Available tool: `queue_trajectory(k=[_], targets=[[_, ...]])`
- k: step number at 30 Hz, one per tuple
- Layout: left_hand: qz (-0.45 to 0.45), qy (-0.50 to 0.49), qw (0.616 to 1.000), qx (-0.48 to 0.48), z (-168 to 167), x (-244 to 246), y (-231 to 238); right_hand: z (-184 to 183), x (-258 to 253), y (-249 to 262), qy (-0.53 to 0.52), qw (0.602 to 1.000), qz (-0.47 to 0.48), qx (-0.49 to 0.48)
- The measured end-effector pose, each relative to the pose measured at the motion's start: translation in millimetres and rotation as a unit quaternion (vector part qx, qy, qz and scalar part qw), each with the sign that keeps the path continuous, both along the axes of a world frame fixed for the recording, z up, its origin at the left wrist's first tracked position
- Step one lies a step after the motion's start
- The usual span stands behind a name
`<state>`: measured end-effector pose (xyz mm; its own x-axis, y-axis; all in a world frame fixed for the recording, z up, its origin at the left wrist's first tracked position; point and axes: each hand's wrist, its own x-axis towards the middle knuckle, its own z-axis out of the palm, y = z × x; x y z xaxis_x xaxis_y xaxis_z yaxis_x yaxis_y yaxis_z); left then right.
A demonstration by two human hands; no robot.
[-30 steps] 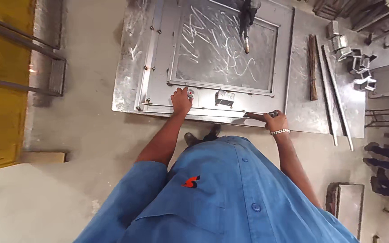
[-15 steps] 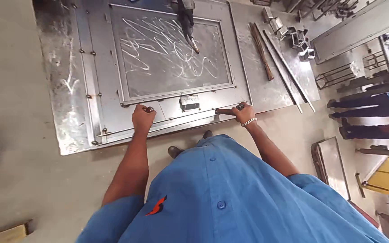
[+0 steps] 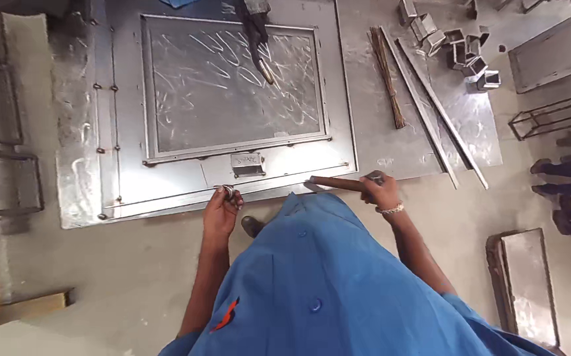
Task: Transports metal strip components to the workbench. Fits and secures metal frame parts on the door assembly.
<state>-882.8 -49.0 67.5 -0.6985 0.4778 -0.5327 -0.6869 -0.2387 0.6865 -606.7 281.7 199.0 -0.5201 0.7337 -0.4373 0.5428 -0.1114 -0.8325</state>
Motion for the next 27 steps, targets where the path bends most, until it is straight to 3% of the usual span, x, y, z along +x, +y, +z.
queue_trajectory(k=[3,6,9,12,14,16,20,23,27], targets=[[-0.015,-0.02,0.999,-0.039,-2,36,48,-7,56,78,0.011,0.994,-0.001,0.113],[-0.058,-0.037,0.995,-0.076,-4,66,101,-36,97,150,-0.145,0.953,0.097,0.246],[-0.119,-0.027,0.985,-0.122,8,87,149,-85,113,206,-0.242,0.903,0.225,0.275],[-0.249,0.001,0.958,-0.138,21,104,192,-122,114,244,-0.293,0.867,0.272,0.298],[-0.339,0.026,0.927,-0.16,34,113,220,-124,94,248,-0.298,0.87,0.253,0.302],[-0.408,0.069,0.892,-0.181,43,119,255,-113,60,237,-0.225,0.895,0.248,0.294],[-0.497,0.175,0.832,-0.175,51,136,322,-95,11,155,-0.004,0.961,0.274,0.044],[-0.491,0.164,0.838,-0.172,49,145,335,-105,1,117,0.068,0.975,0.211,-0.033],[-0.451,0.069,0.88,-0.133,34,148,307,-117,18,158,-0.021,0.996,0.081,-0.042]])
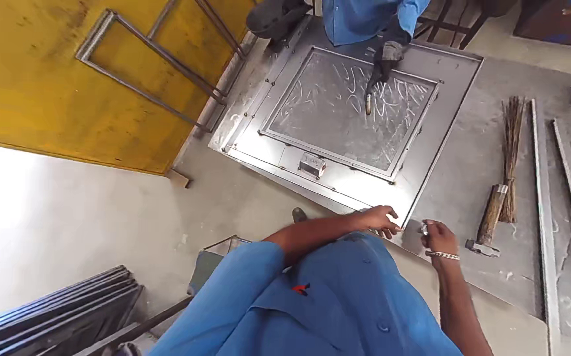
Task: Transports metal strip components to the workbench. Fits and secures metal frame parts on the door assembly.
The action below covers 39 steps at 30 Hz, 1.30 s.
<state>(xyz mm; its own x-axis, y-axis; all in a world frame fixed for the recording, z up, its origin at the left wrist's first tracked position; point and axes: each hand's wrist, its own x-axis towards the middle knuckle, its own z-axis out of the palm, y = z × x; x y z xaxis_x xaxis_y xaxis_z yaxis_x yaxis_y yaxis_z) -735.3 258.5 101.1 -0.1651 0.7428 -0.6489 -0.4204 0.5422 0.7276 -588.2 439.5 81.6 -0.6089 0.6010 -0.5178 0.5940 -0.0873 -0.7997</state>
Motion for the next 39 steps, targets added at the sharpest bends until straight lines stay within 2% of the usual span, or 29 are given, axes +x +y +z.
queue_trajectory(k=[3,6,9,11,14,17,21,23,27,33,39], targets=[[0.052,-0.01,0.998,-0.023,-14,-6,-37,-19,25,81,-0.078,0.986,-0.113,0.094],[0.186,-0.02,0.98,-0.065,-31,-7,-87,-38,56,157,-0.104,0.97,-0.176,0.131],[0.334,-0.028,0.934,-0.127,-40,2,-143,-15,57,176,-0.222,0.93,-0.189,0.222],[0.383,-0.027,0.909,-0.163,-50,11,-165,14,50,163,-0.247,0.912,-0.156,0.288],[0.429,-0.016,0.879,-0.206,-69,7,-180,7,7,135,-0.212,0.924,0.042,0.314],[0.424,-0.003,0.876,-0.231,-81,-7,-170,-25,-35,107,-0.195,0.926,0.21,0.244],[0.394,0.012,0.88,-0.263,-85,-21,-138,-51,-89,84,-0.257,0.896,0.296,0.21],[0.373,0.032,0.885,-0.277,-88,-24,-127,-51,-113,73,-0.289,0.883,0.289,0.231],[0.306,0.132,0.894,-0.299,-106,-22,-122,-52,-136,60,-0.344,0.853,0.276,0.28],[0.358,0.063,0.883,-0.297,-106,-24,-125,-62,-142,54,-0.359,0.824,0.301,0.318],[0.326,0.09,0.889,-0.308,-108,-25,-145,-64,-128,33,-0.381,0.804,0.312,0.332]])
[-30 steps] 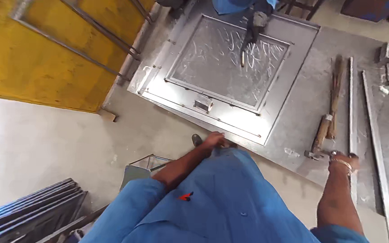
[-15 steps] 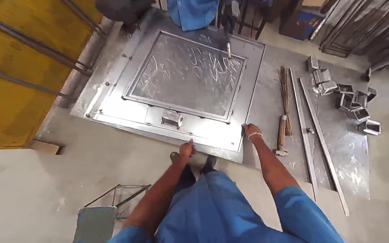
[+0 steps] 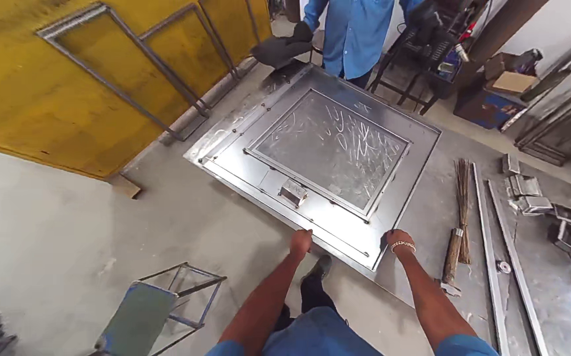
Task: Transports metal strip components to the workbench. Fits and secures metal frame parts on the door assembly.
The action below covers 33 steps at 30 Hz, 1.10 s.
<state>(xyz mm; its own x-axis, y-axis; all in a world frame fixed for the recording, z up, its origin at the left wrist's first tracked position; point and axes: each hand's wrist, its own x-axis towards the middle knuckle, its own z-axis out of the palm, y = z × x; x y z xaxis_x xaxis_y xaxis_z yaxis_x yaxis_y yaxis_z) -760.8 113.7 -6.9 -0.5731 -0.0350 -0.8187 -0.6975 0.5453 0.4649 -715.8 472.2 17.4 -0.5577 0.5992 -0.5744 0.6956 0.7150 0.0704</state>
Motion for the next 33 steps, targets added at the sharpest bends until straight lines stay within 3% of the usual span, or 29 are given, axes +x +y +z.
queue_trajectory(k=[3,6,14,17,20,23,27,30,33], targets=[[0.042,0.02,0.999,0.028,-5,8,-33,-2,22,-38,0.009,1.0,-0.013,-0.01],[0.148,0.028,0.98,0.13,-2,29,-77,3,43,-84,0.005,0.999,-0.043,-0.024],[0.289,-0.026,0.943,0.162,-5,166,-214,32,98,-269,-0.002,0.983,-0.126,-0.133],[0.329,-0.068,0.928,0.161,-15,219,-245,17,105,-331,-0.008,0.964,-0.077,-0.255],[0.332,-0.106,0.918,0.188,-19,243,-242,13,102,-354,0.028,0.926,0.108,-0.36],[0.31,-0.092,0.91,0.26,-8,236,-228,45,82,-323,0.118,0.942,0.17,-0.266],[0.294,-0.077,0.903,0.304,3,197,-191,42,55,-190,0.178,0.96,0.188,-0.105],[0.324,-0.054,0.897,0.296,4,166,-158,37,40,-86,0.138,0.965,0.219,-0.032],[0.363,-0.05,0.895,0.253,9,150,-133,24,34,-15,0.081,0.966,0.245,-0.015]])
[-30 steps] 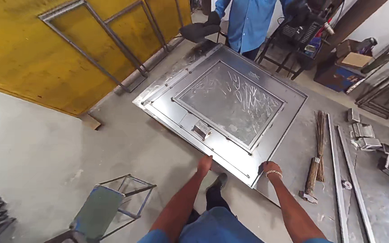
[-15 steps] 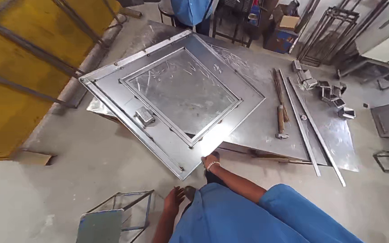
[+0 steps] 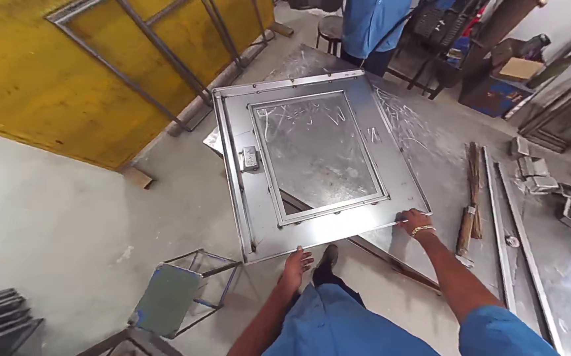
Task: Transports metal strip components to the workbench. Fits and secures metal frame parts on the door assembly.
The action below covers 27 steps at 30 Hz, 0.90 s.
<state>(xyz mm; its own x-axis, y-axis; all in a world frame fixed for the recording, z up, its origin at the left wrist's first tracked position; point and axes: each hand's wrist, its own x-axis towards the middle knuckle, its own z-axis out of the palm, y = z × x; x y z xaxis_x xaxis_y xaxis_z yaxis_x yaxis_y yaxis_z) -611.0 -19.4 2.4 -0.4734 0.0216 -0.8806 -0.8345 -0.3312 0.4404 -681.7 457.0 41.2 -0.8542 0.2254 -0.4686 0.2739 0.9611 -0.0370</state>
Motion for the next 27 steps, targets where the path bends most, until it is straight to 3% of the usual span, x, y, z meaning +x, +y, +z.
queue_trajectory(k=[6,14,23,27], targets=[[-0.022,-0.023,0.997,-0.075,-12,-5,4,-28,-2,41,-0.004,0.999,0.032,0.002],[0.014,-0.003,0.994,-0.106,-19,1,-18,-31,38,16,0.014,0.999,0.041,0.011],[0.021,0.035,0.987,-0.154,-15,7,-141,-32,178,-123,0.006,1.0,-0.012,-0.028],[-0.003,0.065,0.978,-0.197,-19,-35,-207,-33,211,-222,-0.005,0.998,-0.05,-0.036]])
